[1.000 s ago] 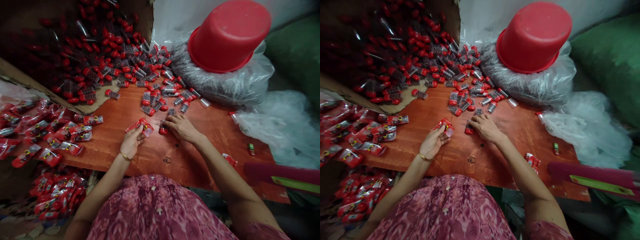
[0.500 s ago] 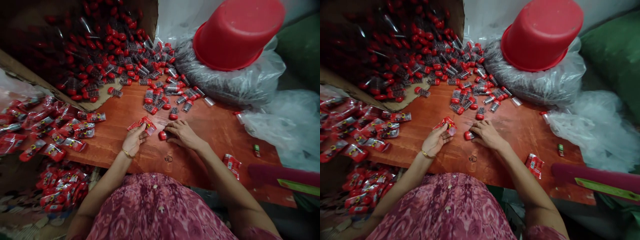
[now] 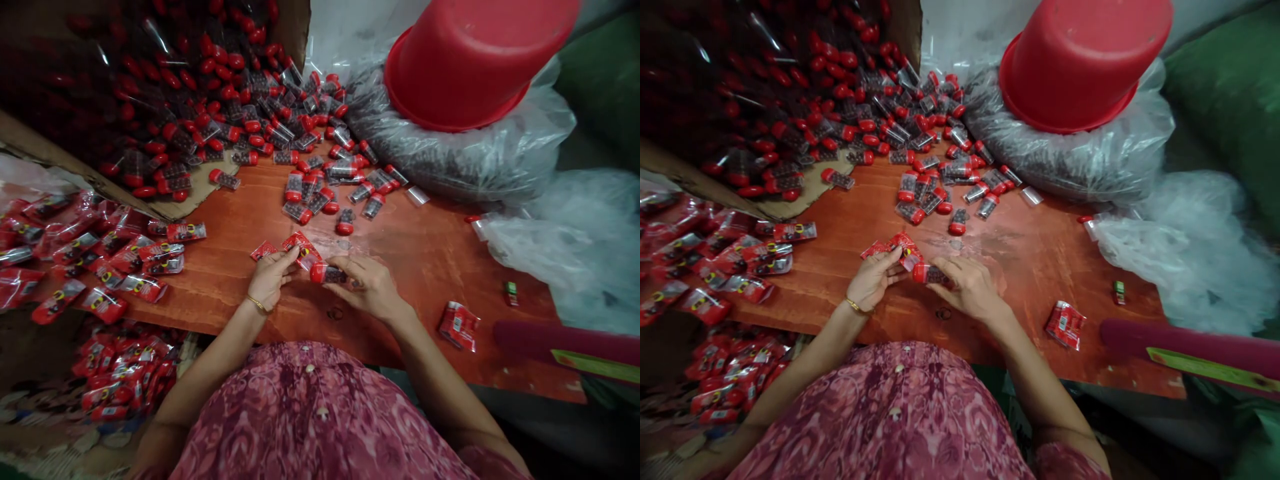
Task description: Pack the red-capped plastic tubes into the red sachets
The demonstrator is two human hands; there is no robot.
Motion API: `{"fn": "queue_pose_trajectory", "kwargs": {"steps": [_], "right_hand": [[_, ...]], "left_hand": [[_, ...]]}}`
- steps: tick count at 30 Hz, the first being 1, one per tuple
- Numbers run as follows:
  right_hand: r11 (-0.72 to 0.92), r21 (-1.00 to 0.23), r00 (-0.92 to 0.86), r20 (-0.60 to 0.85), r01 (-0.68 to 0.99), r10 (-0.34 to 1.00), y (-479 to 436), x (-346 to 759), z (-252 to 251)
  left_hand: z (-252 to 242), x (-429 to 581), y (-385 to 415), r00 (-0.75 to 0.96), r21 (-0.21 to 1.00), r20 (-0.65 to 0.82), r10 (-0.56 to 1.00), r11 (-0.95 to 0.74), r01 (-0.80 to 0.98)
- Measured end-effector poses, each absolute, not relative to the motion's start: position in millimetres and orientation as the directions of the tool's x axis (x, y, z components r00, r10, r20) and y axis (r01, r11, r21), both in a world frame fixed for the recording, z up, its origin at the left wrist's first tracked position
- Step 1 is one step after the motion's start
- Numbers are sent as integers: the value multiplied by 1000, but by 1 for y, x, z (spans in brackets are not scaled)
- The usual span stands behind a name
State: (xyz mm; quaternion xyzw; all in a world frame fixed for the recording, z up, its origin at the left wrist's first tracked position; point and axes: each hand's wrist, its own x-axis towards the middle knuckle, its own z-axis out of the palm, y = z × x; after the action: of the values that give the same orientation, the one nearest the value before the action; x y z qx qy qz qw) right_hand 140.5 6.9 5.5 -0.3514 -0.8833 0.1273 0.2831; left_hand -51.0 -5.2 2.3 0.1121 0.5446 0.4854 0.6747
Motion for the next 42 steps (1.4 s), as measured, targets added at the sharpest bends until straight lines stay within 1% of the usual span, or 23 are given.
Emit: {"fn": "queue_pose_trajectory", "kwargs": {"steps": [4,7,11,16,19,22,24,26,29,31,32,36,38,39,41,42], "right_hand": [[683,-458,-532,429,568,730,6,135,-3],[660,-527,-512,419,535,750,4,130,-6],[612,-617,-483,390,495,784,1,121,-8],[462,-719,-330,330,519,884,-2,109,-12],[389,-748,-246,302,538,921,-2,100,-14],[346,-773,-206,278,531,938,-1,93,-15],[306,-821,-181,248,483,952,-1,91,-16],[233,-896,-132,197,379,972,-1,91,-19],[44,-981,-105,24,188,994,-2,94,-23],[-71,-992,-129,-85,103,988,-2,95,-23],[-104,-992,-138,-113,69,984,-2,94,-23],[-124,-991,-112,-119,-41,987,6,78,-24],[-92,-996,-93,-91,-5,991,12,65,-25],[-54,-997,-105,-60,57,993,16,60,-25],[86,-960,-187,36,266,982,25,56,-23],[176,-903,-233,88,391,968,31,59,-21]], "left_hand": [[4,-51,-5,-80,697,-618,782,498,-515],[7,-47,-4,-79,704,-597,798,475,-528],[11,-36,-4,-86,689,-557,826,402,-602],[5,-22,-6,-182,707,-516,837,296,-642],[0,-18,-6,-169,701,-517,839,302,-646],[-1,-16,-4,-127,664,-548,827,338,-667],[-1,-16,-2,-123,658,-549,827,338,-673],[-1,-18,-1,-155,663,-550,820,316,-679],[-3,-23,0,-213,653,-572,792,283,-703],[-5,-24,-1,-199,652,-565,801,285,-703],[-6,-25,-2,-171,658,-549,818,297,-692],[-8,-24,-5,-43,658,-503,863,350,-667],[-7,-31,-6,-16,617,-552,834,396,-680],[-6,-37,-6,-16,595,-590,807,421,-685],[-4,-60,-5,-76,574,-648,758,420,-703],[-2,-75,-4,-142,587,-655,743,381,-714]]}}
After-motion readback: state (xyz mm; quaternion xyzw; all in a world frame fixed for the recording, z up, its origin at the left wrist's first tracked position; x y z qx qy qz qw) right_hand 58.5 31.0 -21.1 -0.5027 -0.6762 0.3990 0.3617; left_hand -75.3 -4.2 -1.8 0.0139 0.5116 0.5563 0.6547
